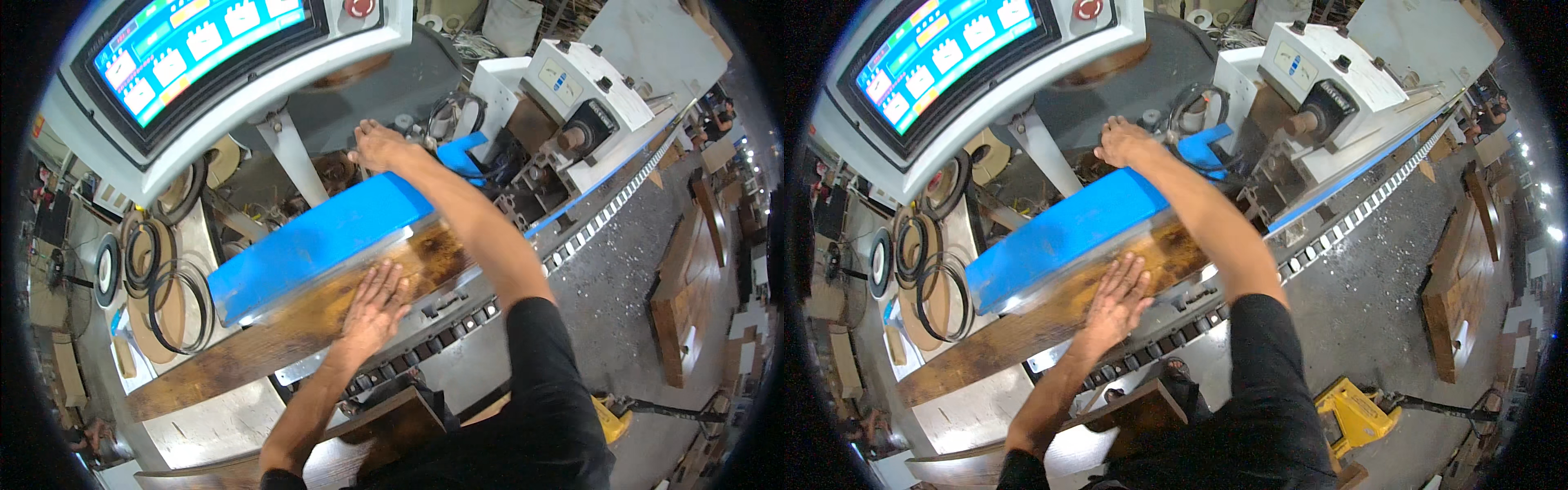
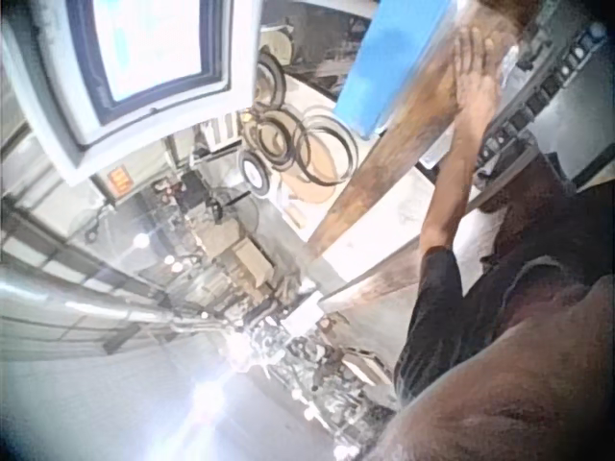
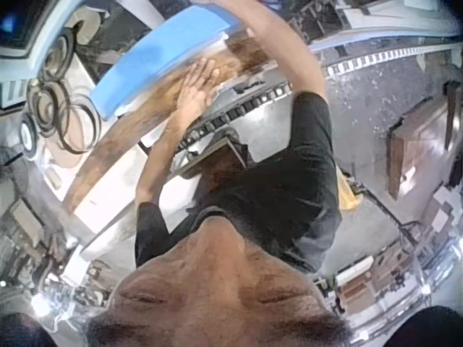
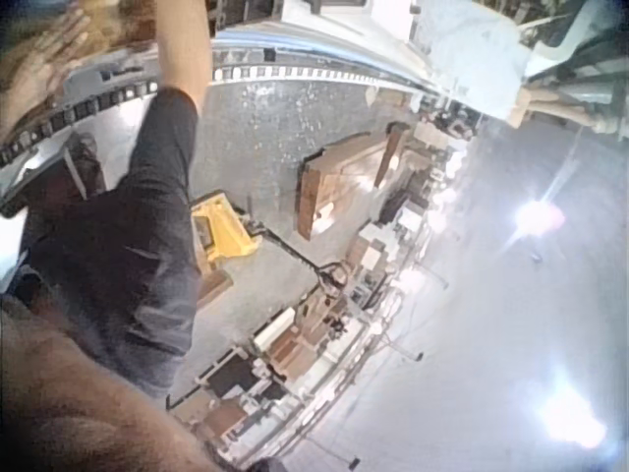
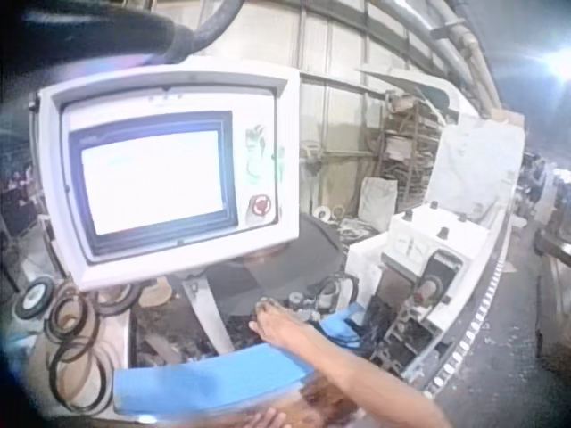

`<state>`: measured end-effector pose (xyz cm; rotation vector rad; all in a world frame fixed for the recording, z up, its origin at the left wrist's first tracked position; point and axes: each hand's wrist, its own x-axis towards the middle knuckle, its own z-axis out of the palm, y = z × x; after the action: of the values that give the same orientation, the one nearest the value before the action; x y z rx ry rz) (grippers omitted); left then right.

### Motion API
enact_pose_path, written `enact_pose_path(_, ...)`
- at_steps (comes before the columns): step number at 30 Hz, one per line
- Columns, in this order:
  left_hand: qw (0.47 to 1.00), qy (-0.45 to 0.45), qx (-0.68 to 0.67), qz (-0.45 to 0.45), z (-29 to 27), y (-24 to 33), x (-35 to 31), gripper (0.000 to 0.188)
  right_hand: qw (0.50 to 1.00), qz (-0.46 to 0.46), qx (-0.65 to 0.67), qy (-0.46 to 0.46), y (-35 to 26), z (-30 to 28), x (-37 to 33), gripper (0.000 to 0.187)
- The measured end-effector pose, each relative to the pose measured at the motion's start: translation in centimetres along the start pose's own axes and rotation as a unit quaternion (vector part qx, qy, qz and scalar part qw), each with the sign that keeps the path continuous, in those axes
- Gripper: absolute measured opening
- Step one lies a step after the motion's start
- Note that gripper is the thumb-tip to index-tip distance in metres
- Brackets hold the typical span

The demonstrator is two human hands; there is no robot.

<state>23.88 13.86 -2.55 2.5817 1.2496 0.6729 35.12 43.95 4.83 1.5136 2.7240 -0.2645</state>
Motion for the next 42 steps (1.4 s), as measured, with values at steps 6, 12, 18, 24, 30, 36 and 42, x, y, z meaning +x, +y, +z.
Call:
enact_pose_path(6, 0.998, 0.002, -0.055, -0.015, -0.1, 1.4, 4.8, 0.053, 0.985, -0.016, -0.043, -0.164, -0.9, 2.2, 7.6, 0.069)
enact_pose_path(12, 1.000, 0.001, 0.026, -0.005, -6.1, -1.2, -4.2, 0.063, 0.990, -0.046, 0.022, -0.128, -1.3, 2.8, 8.6, 0.059)
enact_pose_path(18, 0.994, -0.062, 0.060, -0.067, -11.3, -4.2, -13.6, 0.067, 0.991, -0.063, 0.001, -0.119, -2.4, 3.1, 9.4, 0.056)
enact_pose_path(24, 0.996, -0.065, 0.049, -0.037, -8.0, -2.4, -8.3, 0.073, 0.996, -0.026, 0.029, -0.074, -2.0, 4.4, 9.5, 0.049)
enact_pose_path(30, 0.999, -0.041, 0.030, -0.014, -4.4, -0.7, -3.4, 0.072, 0.999, -0.038, 0.014, -0.034, -1.8, 4.7, 9.5, 0.047)
enact_pose_path(36, 0.999, -0.022, 0.027, -0.029, -1.8, 1.4, 1.7, 0.062, 0.996, -0.018, 0.036, -0.081, -3.0, 3.1, 8.7, 0.052)
enact_pose_path(42, 0.999, -0.016, -0.042, -0.029, 0.3, 2.4, 5.6, 0.053, 0.996, -0.019, 0.023, -0.082, -1.4, 3.1, 9.1, 0.040)
